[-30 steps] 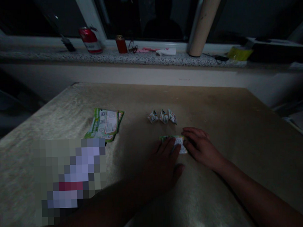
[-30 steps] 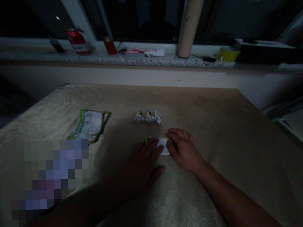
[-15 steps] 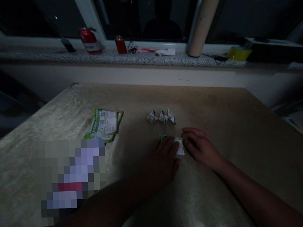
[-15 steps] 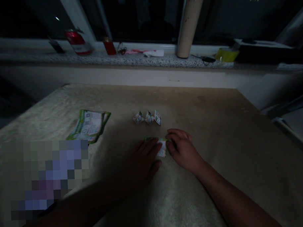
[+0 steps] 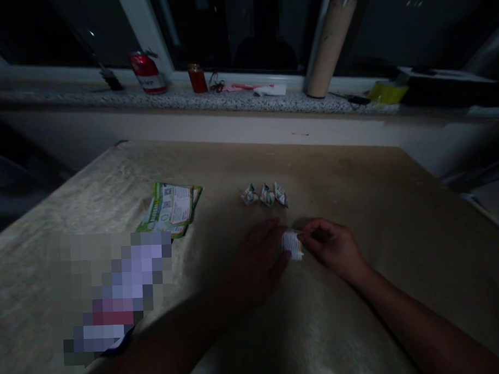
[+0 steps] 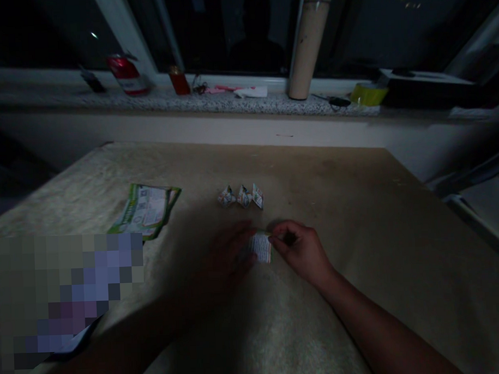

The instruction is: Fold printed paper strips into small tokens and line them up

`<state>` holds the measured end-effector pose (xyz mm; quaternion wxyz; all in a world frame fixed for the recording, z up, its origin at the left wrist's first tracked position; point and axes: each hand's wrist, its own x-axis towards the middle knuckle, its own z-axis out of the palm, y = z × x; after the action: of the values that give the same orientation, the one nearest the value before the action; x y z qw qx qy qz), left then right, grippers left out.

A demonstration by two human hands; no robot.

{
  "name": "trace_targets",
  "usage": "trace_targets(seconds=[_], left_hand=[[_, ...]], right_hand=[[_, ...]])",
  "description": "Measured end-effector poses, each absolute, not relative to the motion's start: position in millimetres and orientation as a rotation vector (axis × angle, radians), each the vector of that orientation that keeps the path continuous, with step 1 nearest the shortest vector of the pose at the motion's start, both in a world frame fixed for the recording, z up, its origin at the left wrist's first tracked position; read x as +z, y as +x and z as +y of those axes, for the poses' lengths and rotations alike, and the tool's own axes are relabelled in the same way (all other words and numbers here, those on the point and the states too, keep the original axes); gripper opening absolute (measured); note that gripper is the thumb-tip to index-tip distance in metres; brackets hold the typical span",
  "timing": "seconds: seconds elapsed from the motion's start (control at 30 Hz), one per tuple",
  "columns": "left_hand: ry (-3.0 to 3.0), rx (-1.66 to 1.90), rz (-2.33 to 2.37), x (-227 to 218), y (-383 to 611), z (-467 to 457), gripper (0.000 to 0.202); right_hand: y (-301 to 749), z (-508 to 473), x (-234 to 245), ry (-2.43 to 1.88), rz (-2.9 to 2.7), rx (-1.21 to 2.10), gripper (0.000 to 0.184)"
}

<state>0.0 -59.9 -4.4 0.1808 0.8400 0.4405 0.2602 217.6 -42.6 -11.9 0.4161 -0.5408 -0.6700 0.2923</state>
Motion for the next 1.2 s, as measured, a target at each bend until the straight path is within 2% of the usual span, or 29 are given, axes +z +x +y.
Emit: trace_targets(seconds=[0.1,0.13,0.27,0.37,0.43,0.53,0.6,0.93,1.2], left_hand=[[1.924,1.066,1.385,-2.0,-8.8,-47.2,0.066],[1.729,1.103,1.354,-1.0,-10.2,-43.4,0.067],[1.219,0.983,1.061,2.6,-6.4,-37.1,0.042],[1.035,1.099,1.041,5.1,0.1,-40.1,0.056],[0.984,1.11,1.044,6.8,2.3,-42.8,0.057],[1.02,1.041,1.068,8.2,2.5,-46.0,0.031],[1.056,1.036,1.098,7.8,2.2,-47.5,0.025],[1.01,1.076,1.151,6.1,5.3,-53.1,0.026],[0.982,1.075,1.121,3.9,4.2,-53.5,0.034]], right_hand=[[218.1,-45.8,-4.2,-1.289,-1.424,0.892,0.019],[218.3,-46.7,-1.2,-1.258,-1.356,0.932,0.021],[219.2,-49.9,7.7,-1.197,-1.254,1.007,0.023],[219.7,-52.3,9.7,-1.171,-1.3,0.983,0.023],[219.9,-53.7,9.7,-1.165,-1.337,0.958,0.023],[219.9,-55.0,9.7,-1.163,-1.363,0.943,0.023],[219.5,-55.3,9.6,-1.158,-1.349,0.95,0.023],[213.0,-53.1,3.9,-1.149,-1.289,1.182,0.021],[213.7,-53.7,8.5,-1.164,-1.279,1.231,0.018]])
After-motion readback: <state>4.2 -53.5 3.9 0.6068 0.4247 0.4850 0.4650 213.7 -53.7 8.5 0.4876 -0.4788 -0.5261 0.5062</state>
